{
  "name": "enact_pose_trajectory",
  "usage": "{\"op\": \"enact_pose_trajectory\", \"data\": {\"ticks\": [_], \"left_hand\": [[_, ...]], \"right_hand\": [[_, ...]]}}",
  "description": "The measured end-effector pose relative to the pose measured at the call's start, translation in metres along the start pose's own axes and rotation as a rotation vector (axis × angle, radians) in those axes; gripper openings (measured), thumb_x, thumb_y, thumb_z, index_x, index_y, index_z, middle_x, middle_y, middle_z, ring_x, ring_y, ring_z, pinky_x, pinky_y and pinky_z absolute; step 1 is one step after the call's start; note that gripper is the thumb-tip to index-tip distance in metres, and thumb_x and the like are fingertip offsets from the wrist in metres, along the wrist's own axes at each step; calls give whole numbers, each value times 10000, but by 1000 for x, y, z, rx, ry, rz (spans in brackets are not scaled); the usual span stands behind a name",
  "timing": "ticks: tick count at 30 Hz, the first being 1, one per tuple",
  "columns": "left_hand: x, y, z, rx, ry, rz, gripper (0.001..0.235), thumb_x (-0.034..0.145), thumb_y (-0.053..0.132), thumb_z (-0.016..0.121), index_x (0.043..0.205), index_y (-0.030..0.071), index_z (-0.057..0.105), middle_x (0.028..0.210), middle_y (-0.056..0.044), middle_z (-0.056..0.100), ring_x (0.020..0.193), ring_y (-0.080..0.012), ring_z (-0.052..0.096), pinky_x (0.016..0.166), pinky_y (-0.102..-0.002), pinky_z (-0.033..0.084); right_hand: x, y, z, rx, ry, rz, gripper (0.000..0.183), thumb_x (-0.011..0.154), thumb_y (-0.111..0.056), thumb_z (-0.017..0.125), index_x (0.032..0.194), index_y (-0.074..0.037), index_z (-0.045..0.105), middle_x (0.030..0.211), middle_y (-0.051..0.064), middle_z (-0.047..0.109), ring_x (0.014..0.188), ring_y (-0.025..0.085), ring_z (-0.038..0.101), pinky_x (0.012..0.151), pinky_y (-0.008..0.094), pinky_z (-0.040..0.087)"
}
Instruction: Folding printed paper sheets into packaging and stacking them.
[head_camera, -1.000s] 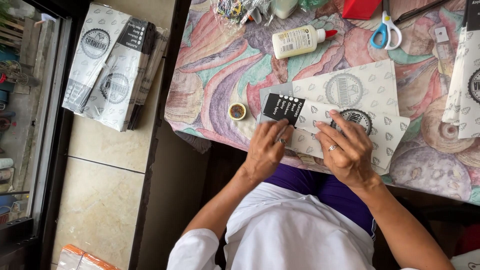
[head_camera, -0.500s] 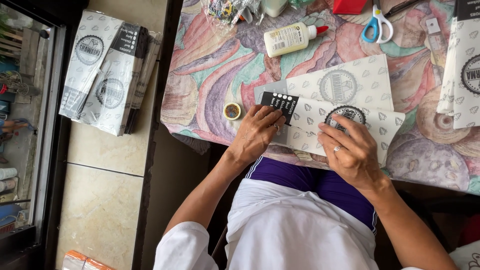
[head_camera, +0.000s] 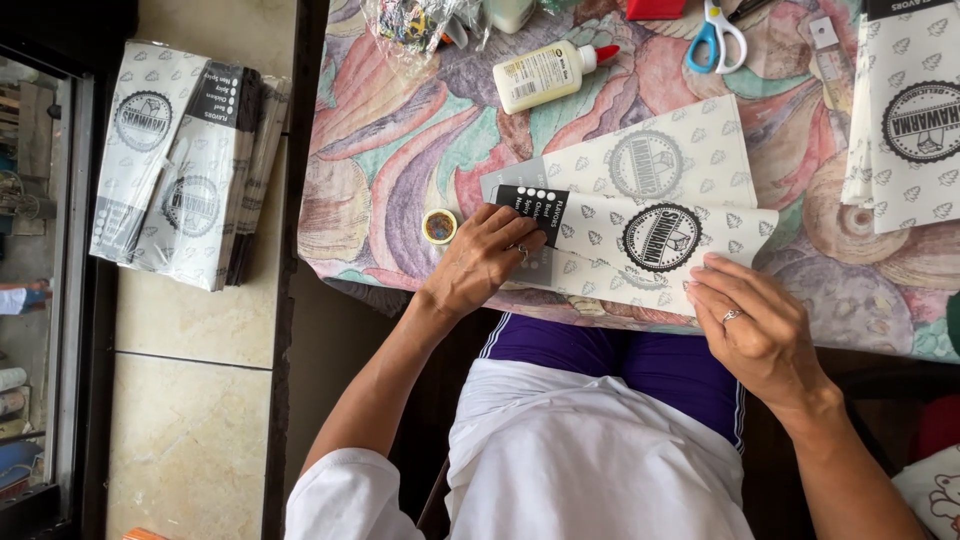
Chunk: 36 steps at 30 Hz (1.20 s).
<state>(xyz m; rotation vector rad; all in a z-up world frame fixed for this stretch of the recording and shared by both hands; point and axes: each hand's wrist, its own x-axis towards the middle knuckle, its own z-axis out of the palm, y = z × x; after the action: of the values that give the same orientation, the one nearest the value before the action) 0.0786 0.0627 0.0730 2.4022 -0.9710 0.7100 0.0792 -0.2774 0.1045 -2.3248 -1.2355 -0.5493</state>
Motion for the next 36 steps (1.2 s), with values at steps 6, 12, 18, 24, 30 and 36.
{"op": "enact_pose_trajectory", "data": {"ticks": [6, 12, 18, 24, 30, 36], "left_hand": [[3, -3, -3, 30, 13, 110, 122, 951, -103, 747, 967, -49, 639, 983, -141, 623, 790, -269, 553, 701, -385, 469], [4, -5, -4, 93, -70, 118, 129, 997, -82, 684, 1082, -17, 612, 867, -87, 523, 726, -228, 474, 670, -354, 430], [3, -1, 4, 216, -81, 127, 193, 977, 23, 768, 1093, 77, 623, 840, -31, 519, 687, -171, 470, 597, -307, 441], [-3, 2, 12, 346, -142, 163, 217, 915, 44, 788, 1100, 63, 677, 1075, -64, 650, 739, -161, 557, 622, -284, 494], [1, 6, 10, 364, -144, 173, 166, 933, -7, 751, 1077, 48, 689, 1114, -84, 632, 836, -198, 574, 704, -306, 497], [8, 8, 9, 112, -120, 142, 40, 977, -98, 675, 991, -62, 669, 1208, -192, 597, 954, -300, 599, 885, -445, 503]], "right_hand": [[-4, 5, 2, -56, 0, -71, 161, 830, 166, 850, 956, 101, 774, 1031, 242, 773, 1037, 371, 755, 933, 432, 641], [-3, 7, 2, -100, -10, -139, 111, 866, 151, 824, 941, 107, 754, 1024, 235, 759, 1020, 381, 761, 909, 416, 649], [-9, 12, 8, -198, -53, -189, 109, 881, 120, 803, 966, 102, 737, 1053, 235, 727, 1043, 338, 734, 958, 390, 642], [-3, 6, 7, -325, -108, -136, 110, 918, 155, 716, 958, 64, 667, 1024, 182, 655, 997, 287, 697, 890, 332, 618], [-11, 0, 6, -309, -99, -83, 95, 934, 96, 759, 958, 55, 676, 1050, 168, 635, 956, 267, 675, 843, 338, 632], [-13, -2, -2, -113, 0, -39, 140, 895, 146, 822, 972, 75, 729, 978, 181, 733, 908, 308, 667, 812, 390, 606]]}}
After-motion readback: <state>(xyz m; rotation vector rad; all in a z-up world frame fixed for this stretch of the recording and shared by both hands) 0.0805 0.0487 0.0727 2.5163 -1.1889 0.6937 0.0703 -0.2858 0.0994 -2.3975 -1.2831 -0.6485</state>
